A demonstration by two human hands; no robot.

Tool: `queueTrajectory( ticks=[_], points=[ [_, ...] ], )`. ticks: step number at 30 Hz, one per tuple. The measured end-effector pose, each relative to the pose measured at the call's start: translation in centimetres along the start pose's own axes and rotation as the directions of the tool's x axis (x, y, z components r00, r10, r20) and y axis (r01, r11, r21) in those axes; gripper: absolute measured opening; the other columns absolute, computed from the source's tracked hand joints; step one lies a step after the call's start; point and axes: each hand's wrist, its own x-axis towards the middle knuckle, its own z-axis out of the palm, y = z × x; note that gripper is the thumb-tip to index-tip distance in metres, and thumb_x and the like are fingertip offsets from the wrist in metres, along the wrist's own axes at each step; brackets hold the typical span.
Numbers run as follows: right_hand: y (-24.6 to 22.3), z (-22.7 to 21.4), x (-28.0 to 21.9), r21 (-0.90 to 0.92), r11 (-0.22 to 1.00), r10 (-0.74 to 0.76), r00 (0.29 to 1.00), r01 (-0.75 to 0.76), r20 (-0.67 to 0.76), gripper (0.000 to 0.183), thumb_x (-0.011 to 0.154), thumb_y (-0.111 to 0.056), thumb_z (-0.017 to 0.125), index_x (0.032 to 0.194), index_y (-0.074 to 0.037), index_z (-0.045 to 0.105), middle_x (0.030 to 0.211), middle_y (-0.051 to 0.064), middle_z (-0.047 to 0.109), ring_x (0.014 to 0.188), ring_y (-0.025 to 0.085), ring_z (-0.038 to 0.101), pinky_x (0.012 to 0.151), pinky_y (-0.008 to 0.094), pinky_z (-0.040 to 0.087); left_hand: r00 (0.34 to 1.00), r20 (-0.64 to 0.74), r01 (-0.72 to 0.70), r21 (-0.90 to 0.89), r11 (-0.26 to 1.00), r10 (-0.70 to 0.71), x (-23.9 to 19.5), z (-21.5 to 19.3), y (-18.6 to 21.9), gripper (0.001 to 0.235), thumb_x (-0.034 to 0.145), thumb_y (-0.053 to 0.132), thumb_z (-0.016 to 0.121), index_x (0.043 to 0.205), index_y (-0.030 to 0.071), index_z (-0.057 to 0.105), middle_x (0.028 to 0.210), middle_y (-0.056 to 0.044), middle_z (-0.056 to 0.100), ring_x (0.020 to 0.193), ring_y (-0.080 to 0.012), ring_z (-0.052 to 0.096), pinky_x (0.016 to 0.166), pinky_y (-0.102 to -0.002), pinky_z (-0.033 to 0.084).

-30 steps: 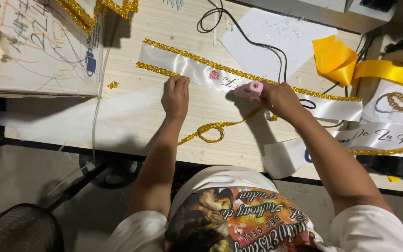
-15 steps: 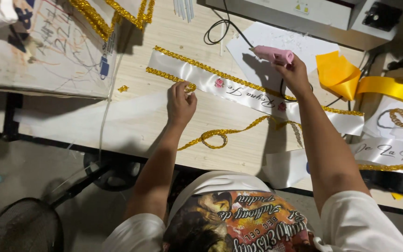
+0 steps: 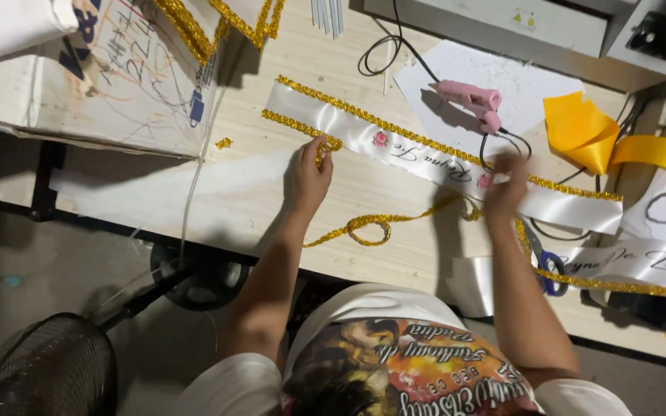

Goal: The person applies hot glue to a white sash and attaches a gold glittery trim along its edge. They use scissors to cut the trim to size and press it down to secure it in place.

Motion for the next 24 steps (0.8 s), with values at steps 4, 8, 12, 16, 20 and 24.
queueTrajectory(
  ticks=[4, 8, 12, 16, 20, 24],
  points=[
    [-9.0, 4.1, -5.7, 0.399, 0.904, -0.044, 0.893, -0.156, 0.449, 0.027, 0.095, 0.012, 0.057, 0.117, -0.001, 0.067, 0.104, 0.012, 0.07, 0.091, 0.018, 0.07, 0.081, 0.032, 0.058, 0.998, -0.015, -0.052, 0.045, 0.998, 0.053, -0.2, -0.9, 0.6, 0.04, 0.095, 0.015, 0.071, 0.134, 0.01, 0.062, 0.119, -0.013, 0.07, 0.109, -0.032, 0.067, 0.089, -0.041, 0.057],
    [-16.1, 8.9, -6.7, 0.482, 0.776, -0.004, 0.762, -0.407, 0.648, 0.027, 0.101, 0.003, 0.057, 0.125, 0.001, 0.069, 0.104, 0.01, 0.075, 0.088, 0.015, 0.072, 0.082, 0.029, 0.06, 0.999, -0.005, -0.049, 0.061, 0.997, 0.05, -0.6, -2.7, 2.2, 0.04, 0.095, 0.015, 0.069, 0.134, 0.009, 0.062, 0.122, -0.013, 0.07, 0.107, -0.0306, 0.068, 0.088, -0.039, 0.057],
    [-19.0, 11.7, -6.4, 0.455, 0.535, 0.024, 0.552, -0.712, 0.834, 0.025, 0.105, -0.011, 0.058, 0.125, 0.002, 0.067, 0.095, 0.01, 0.071, 0.088, 0.015, 0.068, 0.086, 0.029, 0.06, 0.995, 0.062, 0.077, 0.015, 0.997, -0.078, -1.0, -3.6, 4.2, 0.038, 0.097, 0.019, 0.067, 0.134, 0.01, 0.062, 0.12, -0.012, 0.07, 0.102, -0.0273, 0.071, 0.087, -0.037, 0.058],
    [-19.5, 12.7, -6.1, 0.356, 0.379, 0.058, 0.406, -0.854, 0.912, 0.029, 0.105, -0.025, 0.06, 0.119, -0.001, 0.067, 0.101, 0.004, 0.068, 0.092, 0.011, 0.061, 0.084, 0.027, 0.051, 0.97, 0.137, 0.217, -0.096, 0.972, -0.203, -1.8, -1.4, 3.0, 0.032, 0.103, 0.019, 0.058, 0.133, 0.011, 0.063, 0.119, -0.009, 0.074, 0.104, -0.0259, 0.073, 0.089, -0.036, 0.057],
    [-19.3, 12.9, -5.8, 0.322, 0.329, 0.134, 0.381, -0.888, 0.915, 0.024, 0.103, -0.027, 0.062, 0.106, -0.003, 0.068, 0.093, 0.004, 0.067, 0.083, 0.01, 0.061, 0.076, 0.026, 0.052, 0.919, 0.247, 0.381, -0.359, 0.852, -0.306, -1.5, 1.2, 0.8, 0.032, 0.106, 0.018, 0.049, 0.136, 0.012, 0.058, 0.119, -0.008, 0.075, 0.105, -0.0245, 0.074, 0.09, -0.035, 0.057],
    [-18.5, 13.4, -5.8, 0.314, 0.212, 0.159, 0.35, -0.925, 0.923, 0.021, 0.102, -0.024, 0.064, 0.099, -0.003, 0.065, 0.09, 0.004, 0.068, 0.078, 0.01, 0.061, 0.071, 0.026, 0.051, 0.919, 0.277, 0.343, -0.219, 0.913, -0.279, 1.0, -3.5, 4.2, 0.029, 0.105, 0.017, 0.051, 0.132, 0.01, 0.06, 0.118, -0.007, 0.075, 0.106, -0.0249, 0.073, 0.093, -0.037, 0.056]
  ],
)
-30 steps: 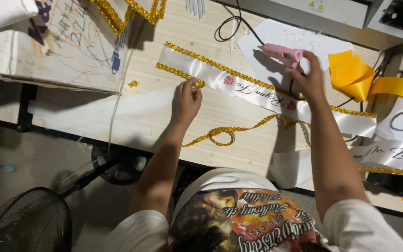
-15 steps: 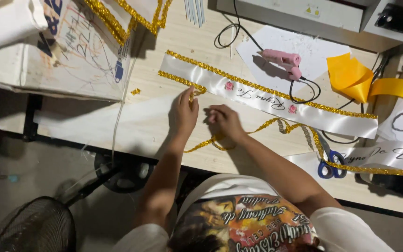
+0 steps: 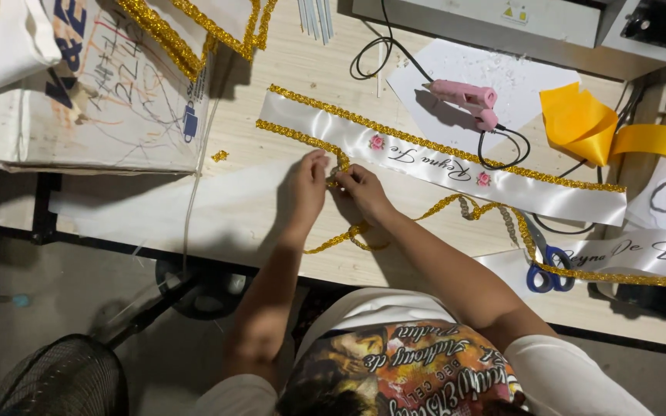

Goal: The person applies hot glue to a white sash and attaches a gold glittery trim along its edge. They use scissors to cut the trim to size and press it down to secure it in place.

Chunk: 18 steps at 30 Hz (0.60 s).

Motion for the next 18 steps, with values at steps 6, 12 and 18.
queueTrajectory(
  ticks=[6, 12, 18],
  points=[
    [1.2, -1.9, 0.8, -0.092, 0.996, -0.021, 0.999, 0.018, -0.032, 0.02, 0.103, -0.022, 0.065, 0.094, -0.004, 0.064, 0.084, 0.002, 0.065, 0.073, 0.008, 0.056, 0.068, 0.025, 0.049, 0.82, 0.104, -0.538, 0.477, 0.695, 0.563, 3.1, 0.1, -4.7, 0.03, 0.096, 0.005, 0.057, 0.124, 0.006, 0.069, 0.128, -0.014, 0.067, 0.121, -0.0327, 0.063, 0.103, -0.042, 0.052],
    [-0.1, -3.6, -0.7, -0.146, 0.988, -0.051, 0.996, 0.041, -0.067, 0.019, 0.103, -0.019, 0.066, 0.094, -0.004, 0.061, 0.081, 0.003, 0.061, 0.071, 0.009, 0.054, 0.067, 0.027, 0.047, 0.701, 0.233, -0.667, 0.549, 0.504, 0.674, 3.8, 1.0, -7.1, 0.038, 0.09, 0.002, 0.059, 0.127, 0.005, 0.068, 0.131, -0.013, 0.063, 0.127, -0.0306, 0.058, 0.104, -0.043, 0.049],
    [-0.7, -6.5, -2.8, -0.077, 0.993, 0.087, 0.996, -0.09, -0.035, 0.018, 0.1, -0.024, 0.063, 0.099, -0.006, 0.061, 0.082, 0.005, 0.067, 0.072, 0.011, 0.063, 0.07, 0.027, 0.056, 0.688, 0.195, -0.656, 0.578, 0.485, 0.699, 3.3, 1.3, -6.9, 0.037, 0.092, 0.002, 0.059, 0.128, 0.006, 0.066, 0.132, -0.012, 0.064, 0.128, -0.0297, 0.059, 0.106, -0.044, 0.048]
  ],
)
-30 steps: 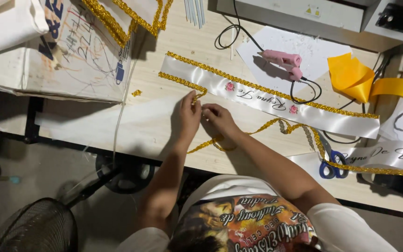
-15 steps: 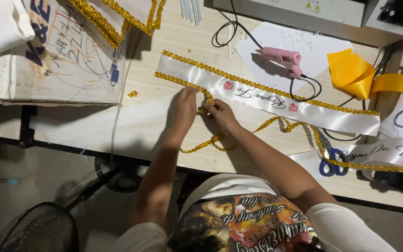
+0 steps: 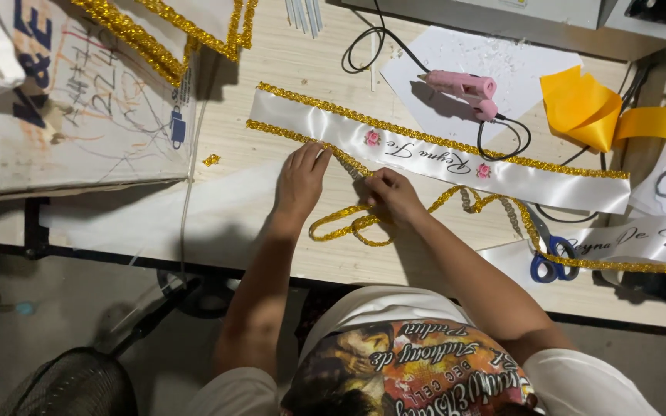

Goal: The person applies hot glue to a white sash and attaches a gold glittery trim along its edge. They use scissors to cut the trim to size and press it down to secure it in place.

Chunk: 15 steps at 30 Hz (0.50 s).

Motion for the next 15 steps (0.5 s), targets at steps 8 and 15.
queueTrajectory(
  ticks=[8, 15],
  points=[
    [2.0, -3.0, -1.3, -0.28, 0.944, -0.219, 0.967, 0.175, -0.133, 0.022, 0.102, -0.022, 0.067, 0.105, -0.001, 0.07, 0.086, 0.002, 0.068, 0.077, 0.007, 0.059, 0.07, 0.025, 0.05, 0.998, -0.049, -0.039, 0.064, 0.997, 0.042, 0.2, 0.1, 0.2, 0.041, 0.093, 0.001, 0.059, 0.133, 0.009, 0.066, 0.13, -0.013, 0.064, 0.128, -0.0304, 0.059, 0.107, -0.043, 0.048],
    [-0.3, -3.6, -3.1, -0.507, 0.837, -0.362, 0.904, 0.207, -0.228, 0.024, 0.102, -0.023, 0.066, 0.099, 0.0, 0.067, 0.092, 0.007, 0.076, 0.081, 0.01, 0.07, 0.073, 0.028, 0.057, 0.999, -0.024, -0.03, 0.087, 0.996, 0.032, 0.5, -0.1, 0.7, 0.043, 0.092, 0.002, 0.06, 0.133, 0.011, 0.067, 0.128, -0.014, 0.063, 0.126, -0.0316, 0.06, 0.105, -0.043, 0.049]
  ],
)
